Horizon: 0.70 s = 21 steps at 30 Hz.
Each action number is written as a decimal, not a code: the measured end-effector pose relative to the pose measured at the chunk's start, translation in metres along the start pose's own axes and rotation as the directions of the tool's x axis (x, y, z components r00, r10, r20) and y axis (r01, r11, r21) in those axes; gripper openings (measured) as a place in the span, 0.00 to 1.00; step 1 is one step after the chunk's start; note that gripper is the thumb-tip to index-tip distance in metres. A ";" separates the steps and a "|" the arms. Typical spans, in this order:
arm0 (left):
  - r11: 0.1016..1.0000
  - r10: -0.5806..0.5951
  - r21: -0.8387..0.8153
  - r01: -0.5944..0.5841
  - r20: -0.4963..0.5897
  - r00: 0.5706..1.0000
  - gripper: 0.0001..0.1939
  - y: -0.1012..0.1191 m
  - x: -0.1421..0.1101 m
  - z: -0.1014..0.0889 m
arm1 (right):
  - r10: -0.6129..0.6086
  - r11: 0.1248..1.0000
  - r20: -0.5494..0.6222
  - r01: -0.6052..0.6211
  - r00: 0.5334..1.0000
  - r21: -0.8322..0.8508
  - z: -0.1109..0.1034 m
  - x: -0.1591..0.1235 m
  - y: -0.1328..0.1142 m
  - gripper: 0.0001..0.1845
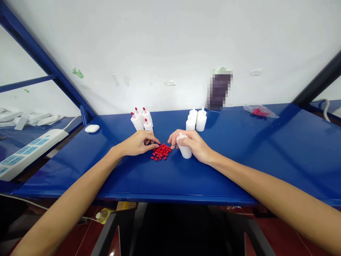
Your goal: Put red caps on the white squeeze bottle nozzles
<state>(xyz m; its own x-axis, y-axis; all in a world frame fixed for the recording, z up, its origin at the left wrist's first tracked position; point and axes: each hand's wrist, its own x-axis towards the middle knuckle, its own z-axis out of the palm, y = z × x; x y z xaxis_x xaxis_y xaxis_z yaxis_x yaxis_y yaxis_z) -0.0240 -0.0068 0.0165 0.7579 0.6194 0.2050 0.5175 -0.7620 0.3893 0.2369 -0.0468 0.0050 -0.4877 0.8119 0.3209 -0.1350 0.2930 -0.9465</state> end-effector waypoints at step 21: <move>0.948 0.220 -0.101 -0.301 -0.474 0.853 0.06 0.050 0.012 0.020 | 0.055 0.499 0.122 0.078 0.991 -0.863 0.007 -0.005 -0.013 0.15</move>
<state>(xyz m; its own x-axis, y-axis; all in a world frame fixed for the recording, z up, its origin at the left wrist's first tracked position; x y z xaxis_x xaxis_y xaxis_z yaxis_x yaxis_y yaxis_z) 0.0189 -0.0414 0.0208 0.5716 0.4501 0.6860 0.2225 -0.8898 0.3984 0.2346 -0.0584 0.0152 -0.5956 0.7594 0.2618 0.6392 0.6455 -0.4181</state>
